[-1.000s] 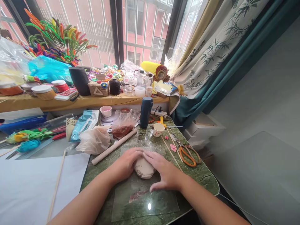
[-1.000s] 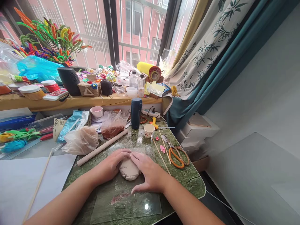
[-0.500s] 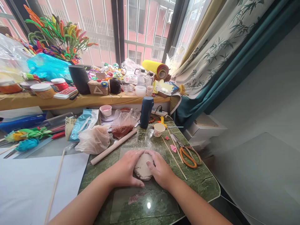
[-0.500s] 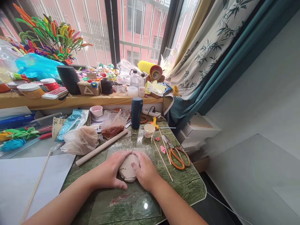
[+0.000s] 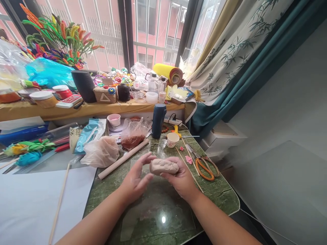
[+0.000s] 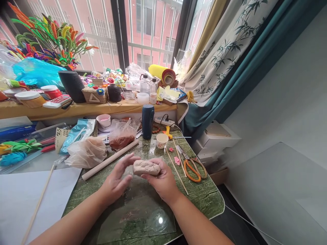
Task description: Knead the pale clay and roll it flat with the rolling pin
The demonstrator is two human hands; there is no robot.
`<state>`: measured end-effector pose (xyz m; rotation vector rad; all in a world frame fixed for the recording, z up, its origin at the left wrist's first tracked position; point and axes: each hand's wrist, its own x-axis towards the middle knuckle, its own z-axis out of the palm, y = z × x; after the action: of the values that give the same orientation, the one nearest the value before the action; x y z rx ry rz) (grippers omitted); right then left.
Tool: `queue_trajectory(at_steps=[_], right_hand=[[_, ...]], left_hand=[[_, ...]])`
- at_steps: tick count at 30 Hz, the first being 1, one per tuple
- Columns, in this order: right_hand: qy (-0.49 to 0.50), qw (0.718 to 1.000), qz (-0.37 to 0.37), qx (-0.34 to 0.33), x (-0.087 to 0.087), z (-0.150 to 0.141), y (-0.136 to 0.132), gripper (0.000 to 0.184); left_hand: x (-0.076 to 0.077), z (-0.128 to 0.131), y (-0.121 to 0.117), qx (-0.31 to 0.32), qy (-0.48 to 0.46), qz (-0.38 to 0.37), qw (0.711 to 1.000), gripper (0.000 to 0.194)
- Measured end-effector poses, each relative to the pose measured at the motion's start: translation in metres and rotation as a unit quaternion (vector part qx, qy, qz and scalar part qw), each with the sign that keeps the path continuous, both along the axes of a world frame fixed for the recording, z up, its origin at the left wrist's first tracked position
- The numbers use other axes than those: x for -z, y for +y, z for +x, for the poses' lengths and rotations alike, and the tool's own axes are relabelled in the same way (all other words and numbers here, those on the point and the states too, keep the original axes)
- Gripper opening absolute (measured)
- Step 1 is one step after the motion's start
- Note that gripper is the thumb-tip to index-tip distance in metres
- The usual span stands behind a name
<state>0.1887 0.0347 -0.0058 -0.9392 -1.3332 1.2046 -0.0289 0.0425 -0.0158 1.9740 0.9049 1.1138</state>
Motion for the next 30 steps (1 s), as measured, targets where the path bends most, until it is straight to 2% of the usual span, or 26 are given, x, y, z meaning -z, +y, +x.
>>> queue_trajectory(at_steps=[2, 4, 8, 10, 12, 14, 16, 18, 21, 23, 25, 28, 30], right_hand=[[0.002, 0.999, 0.029, 0.015, -0.003, -0.001, 0.001, 0.04], [-0.033, 0.999, 0.03, 0.001, 0.003, -0.002, 0.002, 0.039], [-0.144, 0.989, -0.004, -0.037, 0.018, 0.0, 0.004, 0.037], [-0.162, 0.986, -0.017, -0.038, 0.018, 0.003, 0.006, 0.039], [-0.162, 0.984, -0.037, -0.059, 0.015, 0.004, 0.01, 0.051], [-0.158, 0.982, -0.055, -0.091, 0.011, 0.003, 0.013, 0.056], [-0.155, 0.981, -0.067, -0.097, 0.007, 0.001, 0.015, 0.049], [-0.12, 0.989, -0.073, -0.053, 0.003, 0.0, 0.016, 0.043], [-0.025, 0.997, -0.061, 0.031, -0.003, 0.002, 0.015, 0.054], [-0.007, 0.998, -0.048, 0.041, -0.002, 0.003, 0.013, 0.058], [-0.064, 0.997, -0.052, 0.01, 0.003, 0.002, 0.011, 0.054], [-0.187, 0.98, -0.069, -0.024, 0.016, -0.003, 0.008, 0.045], [-0.213, 0.974, -0.071, -0.025, 0.022, -0.005, 0.007, 0.043]], left_hand=[[0.003, -0.002, 0.003, -0.054, -0.06, 0.014, 0.997, 0.045], [0.002, -0.004, 0.006, -0.081, -0.048, 0.003, 0.996, 0.038], [-0.005, -0.005, 0.011, -0.034, 0.083, -0.045, 0.995, 0.029], [-0.006, -0.003, 0.012, -0.022, 0.105, -0.043, 0.993, 0.027], [-0.006, 0.0, 0.012, -0.038, 0.099, -0.047, 0.993, 0.026], [-0.003, 0.001, 0.013, -0.06, 0.08, -0.067, 0.993, 0.029], [0.002, 0.002, 0.014, -0.073, 0.044, -0.105, 0.991, 0.033], [0.01, 0.001, 0.017, -0.074, -0.024, -0.16, 0.984, 0.041], [0.021, 0.0, 0.024, -0.065, -0.147, -0.236, 0.958, 0.053], [0.024, 0.0, 0.027, -0.068, -0.182, -0.254, 0.948, 0.056], [0.022, 0.0, 0.027, -0.074, -0.167, -0.249, 0.951, 0.055], [0.012, 0.0, 0.022, -0.076, -0.079, -0.221, 0.969, 0.049], [0.007, -0.001, 0.018, -0.075, -0.02, -0.199, 0.977, 0.045]])
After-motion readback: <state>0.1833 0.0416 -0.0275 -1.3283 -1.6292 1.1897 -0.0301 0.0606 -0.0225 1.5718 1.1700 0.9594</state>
